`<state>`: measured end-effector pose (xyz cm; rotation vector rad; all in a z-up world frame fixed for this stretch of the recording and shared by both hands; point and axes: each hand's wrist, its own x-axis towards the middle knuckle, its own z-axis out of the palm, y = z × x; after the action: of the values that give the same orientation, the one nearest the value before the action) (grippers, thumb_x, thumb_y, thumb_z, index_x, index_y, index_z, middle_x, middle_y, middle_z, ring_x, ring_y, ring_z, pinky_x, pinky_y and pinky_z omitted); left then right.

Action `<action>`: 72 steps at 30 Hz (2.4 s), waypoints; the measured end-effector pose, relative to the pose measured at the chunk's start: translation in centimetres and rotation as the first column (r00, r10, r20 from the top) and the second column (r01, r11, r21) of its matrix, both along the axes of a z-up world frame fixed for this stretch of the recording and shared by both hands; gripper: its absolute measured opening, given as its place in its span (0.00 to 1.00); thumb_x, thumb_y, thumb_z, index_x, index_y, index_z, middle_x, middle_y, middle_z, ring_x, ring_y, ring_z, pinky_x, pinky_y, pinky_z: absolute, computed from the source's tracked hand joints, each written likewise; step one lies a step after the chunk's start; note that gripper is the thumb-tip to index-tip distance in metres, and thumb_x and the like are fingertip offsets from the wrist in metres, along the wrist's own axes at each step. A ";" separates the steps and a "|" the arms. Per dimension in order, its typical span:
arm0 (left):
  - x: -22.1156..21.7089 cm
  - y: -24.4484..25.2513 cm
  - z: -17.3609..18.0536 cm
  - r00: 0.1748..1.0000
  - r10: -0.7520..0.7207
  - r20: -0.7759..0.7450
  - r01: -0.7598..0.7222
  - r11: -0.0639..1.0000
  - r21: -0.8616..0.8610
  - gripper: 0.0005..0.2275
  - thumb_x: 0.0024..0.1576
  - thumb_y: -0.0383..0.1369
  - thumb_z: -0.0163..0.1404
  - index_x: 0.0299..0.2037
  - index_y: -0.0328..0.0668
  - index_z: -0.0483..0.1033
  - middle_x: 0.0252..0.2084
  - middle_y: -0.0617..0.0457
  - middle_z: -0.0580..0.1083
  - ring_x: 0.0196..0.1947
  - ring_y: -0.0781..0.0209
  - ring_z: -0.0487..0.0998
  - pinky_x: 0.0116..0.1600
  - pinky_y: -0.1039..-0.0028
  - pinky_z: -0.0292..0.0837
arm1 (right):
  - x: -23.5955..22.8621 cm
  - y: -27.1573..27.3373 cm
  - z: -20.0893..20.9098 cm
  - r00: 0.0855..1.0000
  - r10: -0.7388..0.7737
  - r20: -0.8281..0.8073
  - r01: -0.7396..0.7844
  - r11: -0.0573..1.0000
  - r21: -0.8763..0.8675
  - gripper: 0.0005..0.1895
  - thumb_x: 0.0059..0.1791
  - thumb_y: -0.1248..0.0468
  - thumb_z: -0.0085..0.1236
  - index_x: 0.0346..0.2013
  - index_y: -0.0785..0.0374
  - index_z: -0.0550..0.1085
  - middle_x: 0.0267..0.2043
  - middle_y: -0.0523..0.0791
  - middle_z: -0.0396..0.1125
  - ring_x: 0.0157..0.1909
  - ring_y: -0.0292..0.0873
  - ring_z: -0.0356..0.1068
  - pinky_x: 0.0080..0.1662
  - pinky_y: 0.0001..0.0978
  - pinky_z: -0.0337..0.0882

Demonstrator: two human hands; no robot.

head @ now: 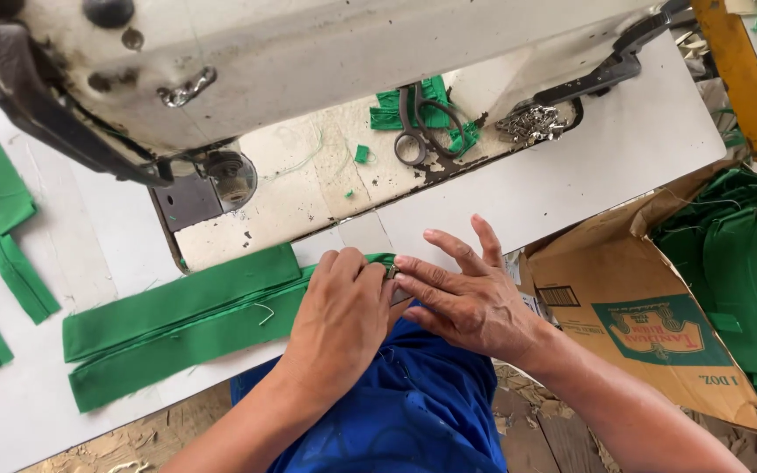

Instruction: The person repeatedly picks up green fabric strips and metal zipper pulls, then attaches the pulls to the ends of the strips by hand. Completed pieces are placed on the sewing machine table to the left.

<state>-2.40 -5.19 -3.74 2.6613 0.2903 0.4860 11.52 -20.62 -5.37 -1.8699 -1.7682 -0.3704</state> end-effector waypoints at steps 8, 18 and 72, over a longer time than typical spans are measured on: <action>1.0 -0.3 -0.3 0.978 0.076 -0.197 -0.081 0.997 -0.019 0.07 0.54 0.34 0.51 0.29 0.39 0.71 0.30 0.50 0.64 0.33 0.47 0.70 0.36 0.62 0.68 | -0.2 0.2 0.1 1.000 0.007 0.021 -0.007 1.000 0.030 0.17 0.56 0.47 0.52 0.53 0.49 0.79 0.59 0.38 0.73 0.66 0.52 0.65 0.71 0.67 0.44; 2.5 1.2 1.2 0.831 0.103 -0.546 -0.113 0.993 0.015 0.11 0.57 0.42 0.42 0.30 0.47 0.70 0.29 0.50 0.69 0.34 0.49 0.76 0.37 0.63 0.71 | 0.0 0.2 -0.1 0.995 -0.008 0.097 0.002 0.999 0.052 0.15 0.55 0.51 0.53 0.52 0.48 0.79 0.56 0.37 0.74 0.60 0.49 0.68 0.69 0.67 0.49; -4.7 2.0 1.0 0.806 0.440 0.396 -0.465 0.885 -0.035 0.08 0.54 0.18 0.50 0.32 0.40 0.65 0.26 0.49 0.66 0.28 0.47 0.68 0.38 0.59 0.65 | -1.9 0.6 1.5 0.967 0.060 0.246 -0.024 0.989 -0.145 0.21 0.54 0.45 0.56 0.55 0.52 0.79 0.63 0.37 0.72 0.70 0.52 0.65 0.73 0.62 0.41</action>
<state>-7.12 -3.16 -2.78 2.4609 0.8040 1.1814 9.63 -19.99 -3.86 -1.9497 -2.0454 -0.4955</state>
